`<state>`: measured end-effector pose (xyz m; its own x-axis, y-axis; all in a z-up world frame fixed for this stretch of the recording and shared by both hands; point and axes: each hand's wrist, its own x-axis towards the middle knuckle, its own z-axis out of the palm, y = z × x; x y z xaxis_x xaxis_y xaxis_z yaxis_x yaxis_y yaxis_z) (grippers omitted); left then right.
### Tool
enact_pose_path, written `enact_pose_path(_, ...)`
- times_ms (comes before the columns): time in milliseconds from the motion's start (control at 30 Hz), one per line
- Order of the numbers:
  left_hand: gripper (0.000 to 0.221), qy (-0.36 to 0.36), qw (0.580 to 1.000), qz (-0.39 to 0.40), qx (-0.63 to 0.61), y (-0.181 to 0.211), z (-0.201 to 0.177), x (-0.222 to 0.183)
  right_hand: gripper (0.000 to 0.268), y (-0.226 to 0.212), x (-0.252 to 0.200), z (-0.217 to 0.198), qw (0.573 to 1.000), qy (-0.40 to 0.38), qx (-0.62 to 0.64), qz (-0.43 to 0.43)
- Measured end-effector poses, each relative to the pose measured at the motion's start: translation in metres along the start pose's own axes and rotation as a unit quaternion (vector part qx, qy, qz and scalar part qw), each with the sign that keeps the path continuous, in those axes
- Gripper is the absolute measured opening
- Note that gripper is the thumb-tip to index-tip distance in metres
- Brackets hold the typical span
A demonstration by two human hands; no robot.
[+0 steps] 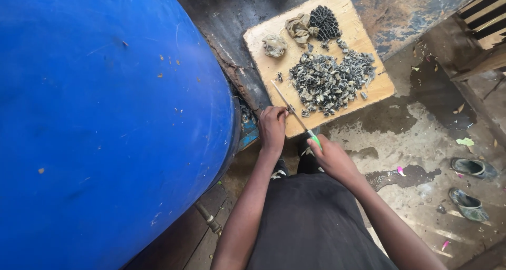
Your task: Chopping pieces of tripe on a wooden cutting board using a knife
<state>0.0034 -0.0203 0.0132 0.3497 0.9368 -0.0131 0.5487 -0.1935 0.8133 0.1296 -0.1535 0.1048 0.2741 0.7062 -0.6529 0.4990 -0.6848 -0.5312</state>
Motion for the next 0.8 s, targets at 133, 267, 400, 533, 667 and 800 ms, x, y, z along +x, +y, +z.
enact_pose_path(133, 0.012, -0.002, 1.000, -0.009, 0.018, -0.007, 0.007, 0.003, 0.045, 0.007, 0.008, 0.005, 1.000, -0.007, -0.026, 0.004)
enact_pose_path(267, 0.010, 0.000, 0.999, -0.008, 0.036, -0.006, 0.008, 0.006, 0.046, 0.020, -0.004, 0.011, 0.998, 0.003, -0.057, 0.027)
enact_pose_path(400, 0.009, -0.006, 0.999, 0.011, 0.030, -0.012, 0.004, 0.015, 0.043, 0.054, -0.023, 0.016, 0.994, -0.001, -0.094, 0.056)
enact_pose_path(533, 0.012, -0.009, 0.999, 0.030, 0.017, -0.016, 0.006, 0.016, 0.045, 0.067, -0.024, 0.012, 0.996, -0.002, -0.063, 0.062)
enact_pose_path(667, 0.008, -0.026, 1.000, -0.003, 0.007, -0.017, 0.007, 0.015, 0.047, 0.034, -0.016, 0.005, 0.999, 0.009, 0.007, 0.035)
enact_pose_path(800, 0.009, -0.023, 1.000, -0.011, 0.011, -0.016, 0.006, 0.015, 0.046, 0.025, 0.007, 0.013, 1.000, 0.002, 0.014, 0.019)
